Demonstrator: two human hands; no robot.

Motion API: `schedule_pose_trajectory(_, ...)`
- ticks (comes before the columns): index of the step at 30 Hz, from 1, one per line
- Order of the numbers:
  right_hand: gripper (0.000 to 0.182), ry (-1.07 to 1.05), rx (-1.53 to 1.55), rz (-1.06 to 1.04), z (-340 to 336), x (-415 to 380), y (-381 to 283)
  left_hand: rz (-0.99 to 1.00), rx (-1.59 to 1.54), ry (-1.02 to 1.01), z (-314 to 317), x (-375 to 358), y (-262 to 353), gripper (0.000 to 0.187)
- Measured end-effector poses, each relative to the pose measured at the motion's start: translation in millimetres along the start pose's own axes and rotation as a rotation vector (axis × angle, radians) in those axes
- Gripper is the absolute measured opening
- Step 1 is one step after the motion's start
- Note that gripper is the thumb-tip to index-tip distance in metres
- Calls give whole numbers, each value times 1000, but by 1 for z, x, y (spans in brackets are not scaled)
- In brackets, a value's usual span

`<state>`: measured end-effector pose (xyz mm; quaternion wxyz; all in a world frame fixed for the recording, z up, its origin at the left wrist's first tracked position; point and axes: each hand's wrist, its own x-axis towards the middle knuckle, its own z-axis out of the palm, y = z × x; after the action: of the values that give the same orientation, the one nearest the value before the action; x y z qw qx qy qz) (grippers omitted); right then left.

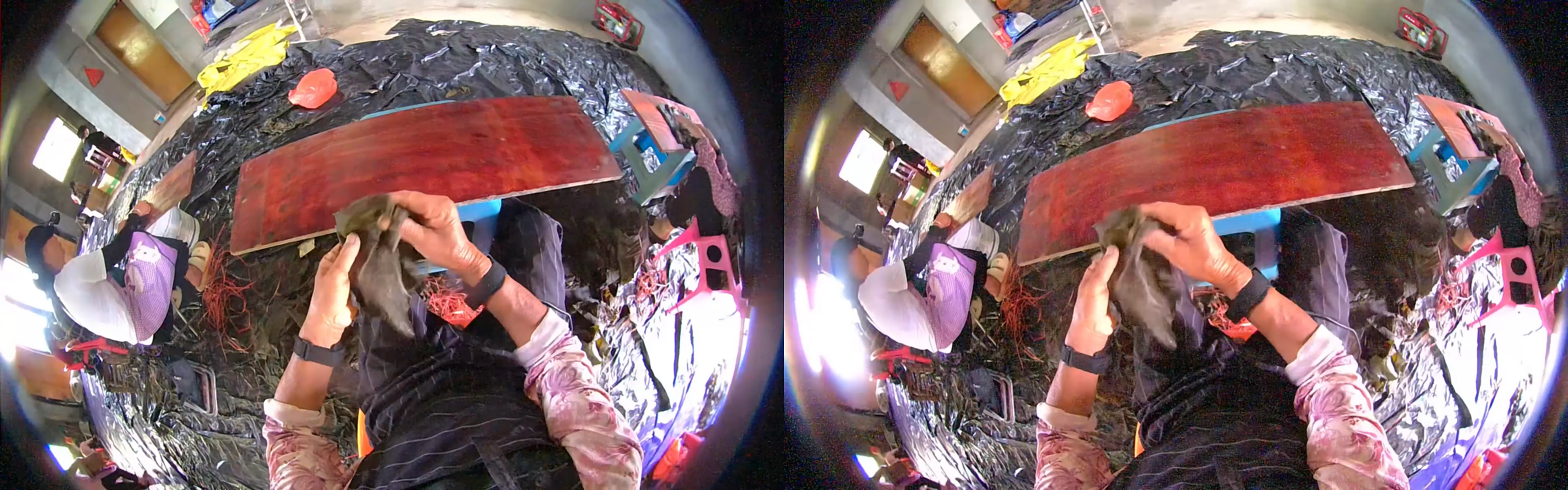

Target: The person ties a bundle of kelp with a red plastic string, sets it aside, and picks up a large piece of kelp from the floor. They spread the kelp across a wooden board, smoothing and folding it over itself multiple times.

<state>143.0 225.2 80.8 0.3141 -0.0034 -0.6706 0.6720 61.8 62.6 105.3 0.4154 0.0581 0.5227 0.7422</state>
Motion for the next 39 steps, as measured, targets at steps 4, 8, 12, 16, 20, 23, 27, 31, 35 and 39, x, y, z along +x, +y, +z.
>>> schedule_pose_trajectory(4, 24, 282, 524, 137, 7, 1, 5, 359, 515, 43, -22, 5, -5, 27)
schedule_pose_trajectory(8, 26, 290, 438, 47, 8, -2, -1, 549, 658, 43, -16, 6, 2, 31)
schedule_pose_trajectory(12, 28, 141, 284, 92, 10, -1, -14, 739, 769, -90, 9, 0, 13, 43)
schedule_pose_trajectory(16, 26, 97, 317, 157, 7, 1, -18, 680, 604, -106, 26, -3, 9, 38)
schedule_pose_trajectory(20, 22, 38, 362, 178, 6, -3, -21, 730, 723, -38, 30, 2, 3, 19)
schedule_pose_trajectory(23, 28, 54, 264, 218, -2, -4, -30, 698, 709, -12, 23, 2, -1, 15)
schedule_pose_trajectory(27, 21, -40, 70, 248, -14, -11, -19, 783, 726, 50, 21, 2, 0, 15)
schedule_pose_trajectory(31, 15, 105, -19, 202, -20, -19, -6, 871, 765, 125, 16, 6, 4, 16)
schedule_pose_trajectory(35, 19, 144, 208, 156, -14, -24, -8, 641, 670, 166, -1, 19, -10, 20)
schedule_pose_trajectory(39, 20, 177, 50, 248, -11, -25, 4, 763, 869, 96, 17, 11, -1, 33)
